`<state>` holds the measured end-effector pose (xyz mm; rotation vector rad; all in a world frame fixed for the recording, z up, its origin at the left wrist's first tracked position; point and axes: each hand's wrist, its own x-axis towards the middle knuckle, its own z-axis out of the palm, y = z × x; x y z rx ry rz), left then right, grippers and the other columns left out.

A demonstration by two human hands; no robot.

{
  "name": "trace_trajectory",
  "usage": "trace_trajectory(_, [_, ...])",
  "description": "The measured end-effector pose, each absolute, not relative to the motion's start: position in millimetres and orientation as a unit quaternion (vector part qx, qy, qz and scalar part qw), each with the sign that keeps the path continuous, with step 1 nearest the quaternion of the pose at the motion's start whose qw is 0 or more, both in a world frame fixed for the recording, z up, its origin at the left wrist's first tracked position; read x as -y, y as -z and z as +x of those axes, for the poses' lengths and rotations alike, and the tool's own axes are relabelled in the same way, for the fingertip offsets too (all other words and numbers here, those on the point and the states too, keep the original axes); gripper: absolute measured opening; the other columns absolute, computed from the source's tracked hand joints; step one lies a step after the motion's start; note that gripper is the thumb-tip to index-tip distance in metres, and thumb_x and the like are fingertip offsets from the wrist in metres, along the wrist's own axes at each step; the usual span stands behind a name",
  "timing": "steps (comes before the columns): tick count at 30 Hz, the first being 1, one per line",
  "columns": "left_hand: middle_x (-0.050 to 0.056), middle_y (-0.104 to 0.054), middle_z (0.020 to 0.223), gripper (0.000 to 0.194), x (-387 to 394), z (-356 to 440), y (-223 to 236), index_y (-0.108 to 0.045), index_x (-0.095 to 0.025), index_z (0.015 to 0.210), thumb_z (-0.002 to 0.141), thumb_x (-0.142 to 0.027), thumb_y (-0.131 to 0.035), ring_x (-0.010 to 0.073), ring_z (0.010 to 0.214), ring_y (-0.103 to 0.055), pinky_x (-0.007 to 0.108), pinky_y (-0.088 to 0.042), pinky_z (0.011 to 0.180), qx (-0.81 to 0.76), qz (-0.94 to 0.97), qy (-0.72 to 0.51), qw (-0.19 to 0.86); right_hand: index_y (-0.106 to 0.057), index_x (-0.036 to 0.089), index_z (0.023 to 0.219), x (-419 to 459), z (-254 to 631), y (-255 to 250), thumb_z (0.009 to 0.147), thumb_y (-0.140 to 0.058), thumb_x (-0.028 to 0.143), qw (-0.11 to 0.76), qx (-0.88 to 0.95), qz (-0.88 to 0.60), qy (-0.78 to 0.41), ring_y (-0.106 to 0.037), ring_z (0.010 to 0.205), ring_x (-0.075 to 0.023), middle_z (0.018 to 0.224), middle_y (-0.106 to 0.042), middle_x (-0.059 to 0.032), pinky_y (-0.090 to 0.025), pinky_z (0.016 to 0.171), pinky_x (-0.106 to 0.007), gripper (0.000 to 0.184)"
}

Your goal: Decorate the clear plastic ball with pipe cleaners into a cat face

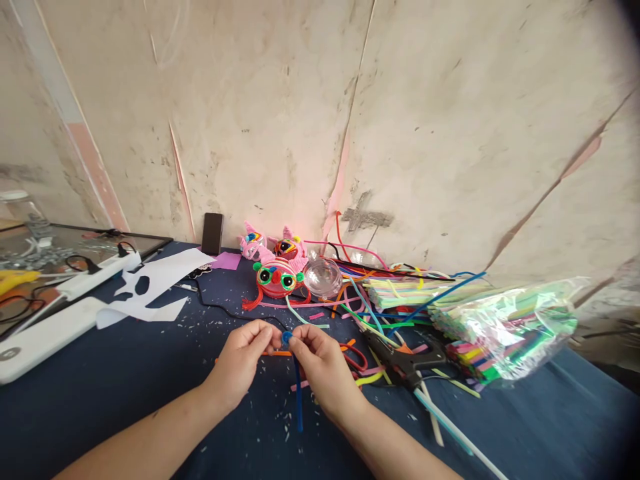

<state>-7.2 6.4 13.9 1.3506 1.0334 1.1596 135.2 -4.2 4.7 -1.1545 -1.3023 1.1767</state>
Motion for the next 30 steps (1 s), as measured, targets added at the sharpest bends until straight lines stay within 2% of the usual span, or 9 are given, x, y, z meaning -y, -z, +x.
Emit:
trace_trajectory(3, [0.002, -0.062, 0.07, 0.023, -7, -10, -16, -0.063, -0.016, 0.073, 0.078, -0.038, -0.058, 0.0163, 0.07, -0.055, 0.027, -0.043, 0.069, -0.453, 0.626, -0.435, 0.462, -0.047, 0.02, 0.068, 3, 141, -7, 0.078, -0.05, 0.037, 0.448, 0.611, -0.486, -0.436, -0.034, 0.048, -0.0094, 0.055, -0.038, 0.0064, -0.028, 0.044, -0.021, 0.02])
trace_trajectory(6, [0.0, -0.06, 0.069, 0.013, -7, -13, -19, -0.061, -0.017, 0.071, 0.076, -0.028, -0.057, 0.015, 0.067, -0.053, 0.025, -0.041, 0.064, -0.456, 0.683, -0.374, 0.431, -0.048, 0.019, 0.066, 5, 145, -9, 0.078, -0.047, 0.022, 0.394, 0.708, -0.473, -0.345, -0.043, 0.055, -0.0115, 0.06, -0.046, 0.0034, -0.033, 0.052, -0.023, 0.012])
trace_trajectory(10, [-0.004, -0.055, 0.06, 0.008, -9, -19, -24, -0.06, -0.016, 0.065, 0.071, -0.018, -0.054, 0.012, 0.059, -0.046, 0.023, -0.034, 0.057, -0.467, 0.724, -0.304, 0.408, -0.051, 0.019, 0.069, 7, 144, -8, 0.077, -0.044, 0.014, 0.368, 0.763, -0.454, -0.277, -0.049, 0.061, -0.0132, 0.066, -0.054, 0.0006, -0.036, 0.058, -0.024, 0.012])
trace_trajectory(14, [-0.005, -0.051, 0.057, 0.009, -13, -22, -25, -0.058, -0.016, 0.064, 0.07, -0.018, -0.052, 0.011, 0.055, -0.042, 0.023, -0.031, 0.055, -0.468, 0.707, -0.296, 0.439, -0.053, 0.019, 0.068, 6, 143, -9, 0.078, -0.045, 0.022, 0.365, 0.722, -0.465, -0.359, -0.046, 0.058, -0.0126, 0.062, -0.048, 0.0022, -0.037, 0.053, -0.023, 0.013])
trace_trajectory(17, [-0.003, -0.053, 0.059, 0.01, -14, -20, -22, -0.057, -0.016, 0.064, 0.071, -0.022, -0.053, 0.0118, 0.057, -0.045, 0.024, -0.034, 0.057, -0.462, 0.656, -0.338, 0.492, -0.056, 0.018, 0.07, 3, 144, -13, 0.079, -0.047, 0.033, 0.373, 0.672, -0.466, -0.439, -0.041, 0.055, -0.0112, 0.059, -0.044, 0.0034, -0.035, 0.049, -0.021, 0.019])
trace_trajectory(20, [-0.003, -0.054, 0.059, 0.011, -13, -15, -17, -0.056, -0.016, 0.062, 0.069, -0.024, -0.057, 0.012, 0.058, -0.046, 0.025, -0.035, 0.059, -0.458, 0.604, -0.379, 0.53, -0.057, 0.017, 0.07, 2, 144, -13, 0.075, -0.052, 0.036, 0.383, 0.634, -0.473, -0.477, -0.037, 0.052, -0.0093, 0.058, -0.044, 0.0038, -0.033, 0.046, -0.02, 0.02])
trace_trajectory(27, [-0.002, -0.053, 0.059, 0.015, -7, -6, -3, -0.058, -0.015, 0.063, 0.071, -0.028, -0.06, 0.0129, 0.061, -0.047, 0.026, -0.037, 0.061, -0.452, 0.561, -0.462, 0.517, -0.053, 0.017, 0.067, 5, 135, -5, 0.074, -0.05, 0.038, 0.425, 0.596, -0.498, -0.465, -0.034, 0.049, -0.0087, 0.055, -0.04, 0.005, -0.032, 0.041, -0.019, 0.023])
trace_trajectory(30, [0.001, -0.055, 0.061, 0.025, -8, -6, -3, -0.059, -0.014, 0.065, 0.076, -0.037, -0.058, 0.0139, 0.062, -0.048, 0.028, -0.039, 0.063, -0.437, 0.546, -0.471, 0.537, -0.051, 0.018, 0.067, 4, 137, -6, 0.076, -0.048, 0.039, 0.429, 0.599, -0.493, -0.463, -0.033, 0.046, -0.0081, 0.054, -0.04, 0.0056, -0.03, 0.04, -0.019, 0.024])
